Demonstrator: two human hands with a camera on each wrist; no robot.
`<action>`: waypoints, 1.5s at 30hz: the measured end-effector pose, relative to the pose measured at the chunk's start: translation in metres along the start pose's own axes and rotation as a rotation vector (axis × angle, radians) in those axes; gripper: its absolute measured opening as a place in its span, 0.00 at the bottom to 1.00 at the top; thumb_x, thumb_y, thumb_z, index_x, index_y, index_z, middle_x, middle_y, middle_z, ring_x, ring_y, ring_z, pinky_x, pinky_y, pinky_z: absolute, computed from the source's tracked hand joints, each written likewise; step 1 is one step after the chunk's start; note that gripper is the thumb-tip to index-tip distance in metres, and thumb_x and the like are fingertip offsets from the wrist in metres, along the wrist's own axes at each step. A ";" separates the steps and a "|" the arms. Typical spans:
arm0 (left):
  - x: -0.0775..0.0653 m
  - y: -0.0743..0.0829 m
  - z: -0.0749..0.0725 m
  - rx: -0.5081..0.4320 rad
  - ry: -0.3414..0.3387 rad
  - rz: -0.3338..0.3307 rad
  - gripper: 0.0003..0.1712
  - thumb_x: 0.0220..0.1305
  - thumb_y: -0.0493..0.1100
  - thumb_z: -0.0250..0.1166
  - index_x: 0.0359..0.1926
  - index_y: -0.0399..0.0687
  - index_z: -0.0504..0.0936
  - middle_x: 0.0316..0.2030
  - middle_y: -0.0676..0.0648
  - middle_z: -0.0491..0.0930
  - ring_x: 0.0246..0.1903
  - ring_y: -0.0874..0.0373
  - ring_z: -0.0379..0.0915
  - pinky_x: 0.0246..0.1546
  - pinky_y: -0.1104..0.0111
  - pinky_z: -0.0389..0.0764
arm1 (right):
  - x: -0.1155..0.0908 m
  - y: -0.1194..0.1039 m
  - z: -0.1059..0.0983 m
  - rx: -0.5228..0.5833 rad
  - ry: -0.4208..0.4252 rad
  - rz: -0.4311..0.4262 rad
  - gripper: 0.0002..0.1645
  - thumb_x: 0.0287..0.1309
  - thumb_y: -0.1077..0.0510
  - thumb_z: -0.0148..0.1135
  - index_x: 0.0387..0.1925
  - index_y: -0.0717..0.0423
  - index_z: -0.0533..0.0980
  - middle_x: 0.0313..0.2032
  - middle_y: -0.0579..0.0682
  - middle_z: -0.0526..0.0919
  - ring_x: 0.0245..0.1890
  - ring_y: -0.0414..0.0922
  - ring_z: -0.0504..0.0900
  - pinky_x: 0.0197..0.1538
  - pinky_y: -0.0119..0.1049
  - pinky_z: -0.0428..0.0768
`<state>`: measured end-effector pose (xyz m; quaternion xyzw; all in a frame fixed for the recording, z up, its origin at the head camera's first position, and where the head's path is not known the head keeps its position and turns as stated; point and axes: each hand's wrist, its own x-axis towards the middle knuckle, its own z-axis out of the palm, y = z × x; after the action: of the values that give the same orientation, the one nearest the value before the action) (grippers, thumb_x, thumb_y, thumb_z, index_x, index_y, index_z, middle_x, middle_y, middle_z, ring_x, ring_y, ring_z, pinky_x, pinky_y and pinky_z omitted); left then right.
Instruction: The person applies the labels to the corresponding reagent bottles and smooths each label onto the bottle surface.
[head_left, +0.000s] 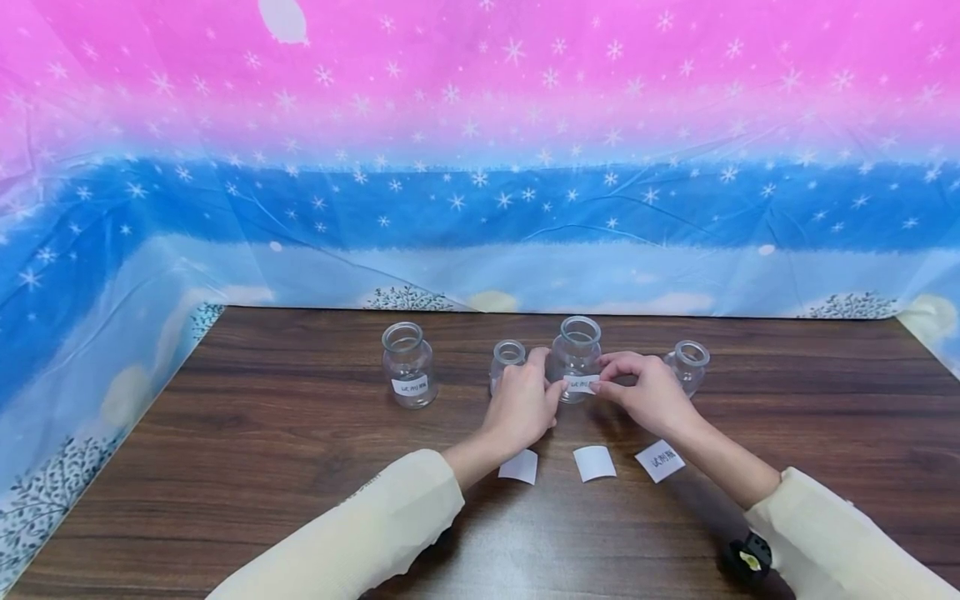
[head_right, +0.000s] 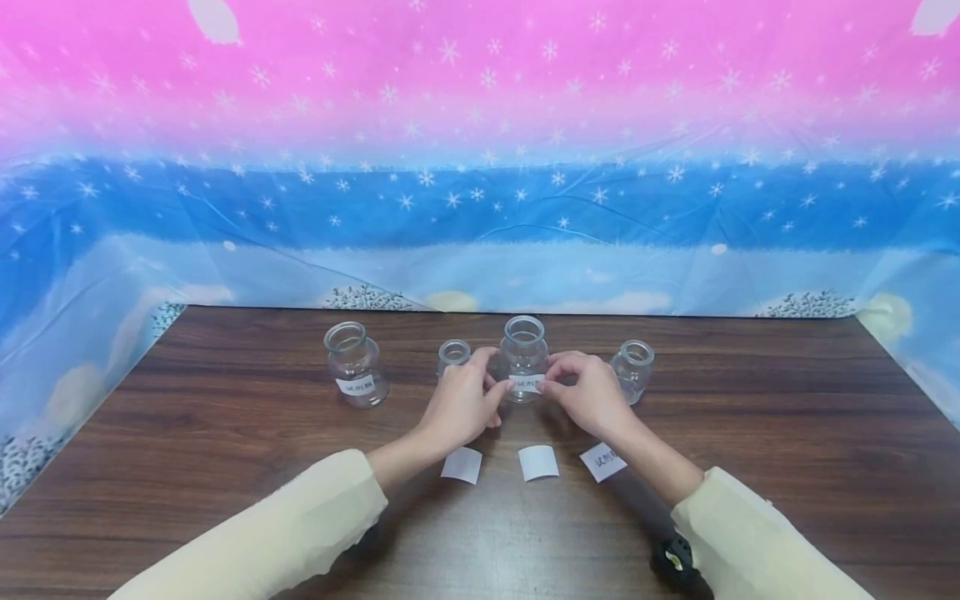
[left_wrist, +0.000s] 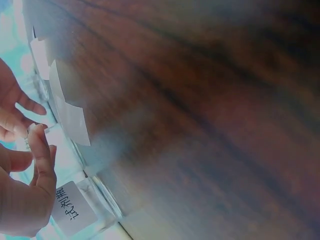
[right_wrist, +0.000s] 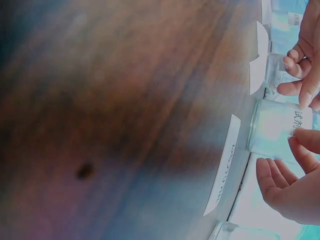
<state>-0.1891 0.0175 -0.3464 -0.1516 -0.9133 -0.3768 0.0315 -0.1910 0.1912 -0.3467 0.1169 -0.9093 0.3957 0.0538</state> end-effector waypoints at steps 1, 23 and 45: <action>0.000 0.000 0.000 0.004 0.001 0.001 0.25 0.62 0.42 0.60 0.56 0.36 0.67 0.15 0.57 0.73 0.09 0.72 0.67 0.37 0.67 0.74 | 0.000 0.000 0.000 -0.001 0.001 0.002 0.04 0.51 0.64 0.64 0.24 0.62 0.79 0.45 0.63 0.78 0.49 0.59 0.74 0.49 0.52 0.70; 0.000 0.001 0.000 -0.008 -0.020 -0.008 0.25 0.62 0.42 0.60 0.58 0.37 0.67 0.18 0.56 0.73 0.10 0.72 0.67 0.33 0.68 0.74 | 0.010 0.018 -0.010 -0.013 -0.053 -0.142 0.17 0.47 0.63 0.68 0.41 0.63 0.75 0.35 0.55 0.82 0.36 0.48 0.82 0.39 0.38 0.78; 0.002 -0.001 -0.002 -0.012 -0.049 -0.011 0.23 0.63 0.41 0.59 0.57 0.39 0.67 0.12 0.57 0.73 0.10 0.71 0.68 0.29 0.70 0.73 | 0.015 0.028 -0.013 -0.034 -0.101 -0.251 0.15 0.50 0.64 0.65 0.42 0.63 0.76 0.36 0.54 0.83 0.37 0.47 0.82 0.38 0.35 0.78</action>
<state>-0.1910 0.0158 -0.3452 -0.1561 -0.9124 -0.3784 0.0060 -0.2127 0.2166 -0.3545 0.2485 -0.8957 0.3639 0.0589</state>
